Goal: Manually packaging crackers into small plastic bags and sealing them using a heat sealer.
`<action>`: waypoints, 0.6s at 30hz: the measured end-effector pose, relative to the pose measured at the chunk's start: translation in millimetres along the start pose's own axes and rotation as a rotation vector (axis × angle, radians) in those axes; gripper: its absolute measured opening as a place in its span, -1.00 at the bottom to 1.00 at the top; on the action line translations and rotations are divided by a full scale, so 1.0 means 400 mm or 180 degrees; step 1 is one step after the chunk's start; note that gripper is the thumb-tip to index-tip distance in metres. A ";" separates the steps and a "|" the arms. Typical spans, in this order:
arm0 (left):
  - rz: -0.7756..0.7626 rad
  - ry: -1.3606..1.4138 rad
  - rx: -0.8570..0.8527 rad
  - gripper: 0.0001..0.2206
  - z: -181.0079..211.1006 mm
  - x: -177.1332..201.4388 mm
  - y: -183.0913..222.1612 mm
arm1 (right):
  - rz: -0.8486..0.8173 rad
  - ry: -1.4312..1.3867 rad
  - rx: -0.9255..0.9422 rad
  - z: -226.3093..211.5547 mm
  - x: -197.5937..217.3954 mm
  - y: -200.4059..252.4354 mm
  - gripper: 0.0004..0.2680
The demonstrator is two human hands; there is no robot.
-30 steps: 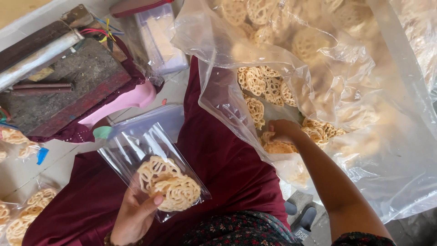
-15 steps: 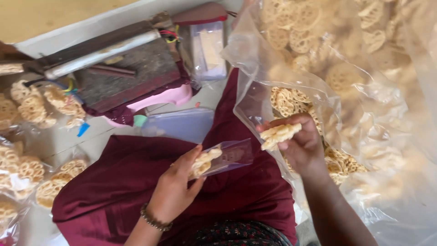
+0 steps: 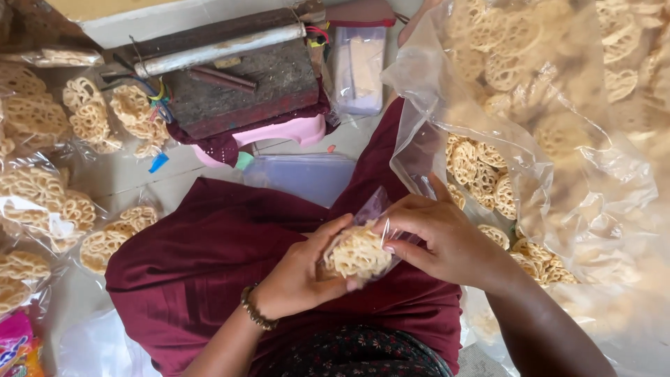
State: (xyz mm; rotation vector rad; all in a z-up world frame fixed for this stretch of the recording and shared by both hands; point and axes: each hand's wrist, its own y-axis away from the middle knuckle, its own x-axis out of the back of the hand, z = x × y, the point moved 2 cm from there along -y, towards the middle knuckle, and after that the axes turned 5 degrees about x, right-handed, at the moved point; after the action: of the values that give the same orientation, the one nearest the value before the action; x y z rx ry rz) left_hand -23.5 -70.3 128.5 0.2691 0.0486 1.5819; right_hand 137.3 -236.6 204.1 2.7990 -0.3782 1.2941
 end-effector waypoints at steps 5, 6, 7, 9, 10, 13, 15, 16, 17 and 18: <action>0.0006 0.0558 0.0021 -0.57 -0.032 -0.046 -0.009 | -0.0472 0.0235 0.0134 -0.016 -0.029 -0.006 -0.94; 0.0013 0.0563 0.0029 -0.57 -0.053 -0.050 -0.006 | -0.0481 0.0229 0.0138 -0.008 -0.026 0.002 -0.94; 0.0137 0.0938 -0.0067 -0.63 -0.073 -0.051 -0.002 | -0.0543 -0.0073 0.0141 0.000 -0.025 0.011 -0.88; 0.0271 0.1305 -0.0182 -0.67 -0.092 -0.050 0.002 | -0.0603 -0.0362 0.0157 0.012 -0.026 0.027 -0.82; 0.0405 0.1374 -0.0363 -0.66 -0.090 -0.046 0.006 | -0.0049 -0.0914 0.0054 0.018 -0.023 0.035 -0.85; 0.0548 0.1566 -0.0640 -0.63 -0.063 -0.037 0.013 | 0.0806 -0.2004 0.0165 0.035 -0.041 0.051 -0.75; 0.0553 0.1692 -0.0726 -0.62 -0.046 -0.037 0.013 | 0.1093 -0.2557 0.0377 0.029 -0.063 0.055 -0.66; 0.0600 0.1571 -0.0941 -0.61 -0.040 -0.040 0.014 | 0.1143 -0.2654 0.0065 0.020 -0.078 0.059 -0.80; 0.0646 0.1447 -0.1156 -0.60 -0.033 -0.043 0.014 | 0.1193 -0.2748 -0.0249 0.012 -0.094 0.063 -0.92; 0.0659 0.1434 -0.1171 -0.60 -0.012 -0.034 0.014 | 0.1187 -0.2745 -0.0226 0.011 -0.096 0.063 -0.92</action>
State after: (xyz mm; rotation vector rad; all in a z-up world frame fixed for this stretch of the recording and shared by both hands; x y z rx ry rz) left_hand -29.9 -83.4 122.9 -0.3831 0.0790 1.7955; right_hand 110.6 -253.9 170.5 3.1552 -0.9660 -0.0134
